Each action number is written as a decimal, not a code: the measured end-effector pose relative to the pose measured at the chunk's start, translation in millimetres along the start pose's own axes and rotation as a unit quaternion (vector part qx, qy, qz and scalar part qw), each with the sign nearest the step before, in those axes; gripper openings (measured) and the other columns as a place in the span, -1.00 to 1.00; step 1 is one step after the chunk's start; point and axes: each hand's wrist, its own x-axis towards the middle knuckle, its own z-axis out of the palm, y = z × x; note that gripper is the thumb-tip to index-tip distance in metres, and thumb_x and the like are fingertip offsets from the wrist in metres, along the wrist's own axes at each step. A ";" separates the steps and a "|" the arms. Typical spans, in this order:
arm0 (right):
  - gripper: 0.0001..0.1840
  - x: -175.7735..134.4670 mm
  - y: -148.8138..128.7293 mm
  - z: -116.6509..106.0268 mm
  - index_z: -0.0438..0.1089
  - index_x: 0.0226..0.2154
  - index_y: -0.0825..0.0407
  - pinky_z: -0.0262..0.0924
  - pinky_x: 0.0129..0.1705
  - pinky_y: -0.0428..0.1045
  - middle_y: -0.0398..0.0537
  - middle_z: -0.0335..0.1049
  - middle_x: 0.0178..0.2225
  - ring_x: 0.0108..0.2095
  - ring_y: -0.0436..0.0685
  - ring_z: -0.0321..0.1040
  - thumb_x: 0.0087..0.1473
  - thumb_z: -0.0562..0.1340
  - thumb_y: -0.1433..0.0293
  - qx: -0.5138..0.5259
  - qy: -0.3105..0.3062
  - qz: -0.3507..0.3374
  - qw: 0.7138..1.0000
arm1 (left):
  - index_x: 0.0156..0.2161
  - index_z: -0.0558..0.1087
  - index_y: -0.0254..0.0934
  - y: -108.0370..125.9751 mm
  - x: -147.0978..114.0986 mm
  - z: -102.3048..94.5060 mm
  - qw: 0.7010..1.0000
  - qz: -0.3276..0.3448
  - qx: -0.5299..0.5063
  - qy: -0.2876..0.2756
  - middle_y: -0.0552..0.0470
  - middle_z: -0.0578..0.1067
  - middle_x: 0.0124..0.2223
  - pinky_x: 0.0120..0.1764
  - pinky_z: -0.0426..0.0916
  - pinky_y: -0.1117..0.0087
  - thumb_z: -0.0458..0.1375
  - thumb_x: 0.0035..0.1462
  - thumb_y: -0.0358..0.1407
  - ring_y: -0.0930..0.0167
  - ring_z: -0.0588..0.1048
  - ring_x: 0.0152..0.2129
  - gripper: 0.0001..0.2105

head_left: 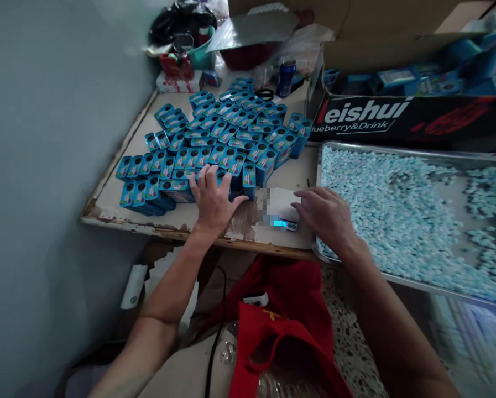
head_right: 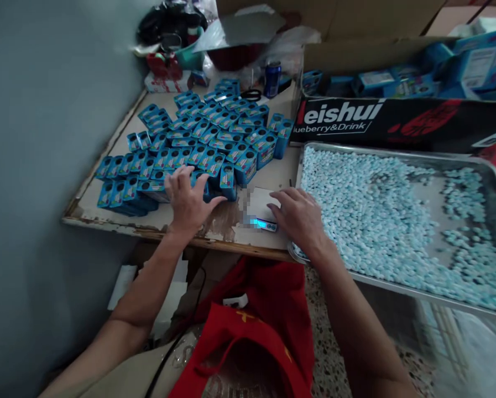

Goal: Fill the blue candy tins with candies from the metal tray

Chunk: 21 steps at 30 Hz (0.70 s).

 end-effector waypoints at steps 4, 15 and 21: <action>-0.77 -12.1 9.8 7.1 0.69 -0.06 -0.10 0.51 0.03 0.22 0.08 0.74 -0.09 -0.08 0.35 0.65 0.46 0.30 0.22 0.013 0.055 0.034 0.998 | 0.23 0.57 -0.20 24.5 20.3 7.5 0.997 0.059 -0.032 -0.031 -0.41 0.42 0.47 0.58 -0.06 -0.41 0.61 0.20 0.01 -0.31 0.27 0.49 -0.38; -0.71 -14.6 19.5 8.1 0.66 -0.18 -0.08 0.46 -0.11 0.15 0.04 0.68 -0.29 -0.26 0.27 0.62 0.46 0.24 0.20 0.029 0.218 0.144 0.965 | -0.03 0.55 -0.26 34.5 19.7 26.5 0.999 0.033 0.010 -0.015 -0.36 0.58 0.21 0.29 0.37 -0.26 0.29 0.33 -0.41 -0.16 0.49 0.20 -0.86; -0.74 -6.4 22.3 10.2 0.66 -0.09 -0.09 0.46 -0.02 0.19 0.09 0.70 -0.18 -0.16 0.33 0.63 0.41 0.24 0.24 0.022 0.181 0.214 0.960 | -0.03 0.54 -0.18 35.1 24.4 -3.7 0.990 0.130 -0.060 -0.011 -0.23 0.56 0.21 0.28 0.50 -0.05 0.23 0.43 -0.41 0.01 0.54 0.17 -0.90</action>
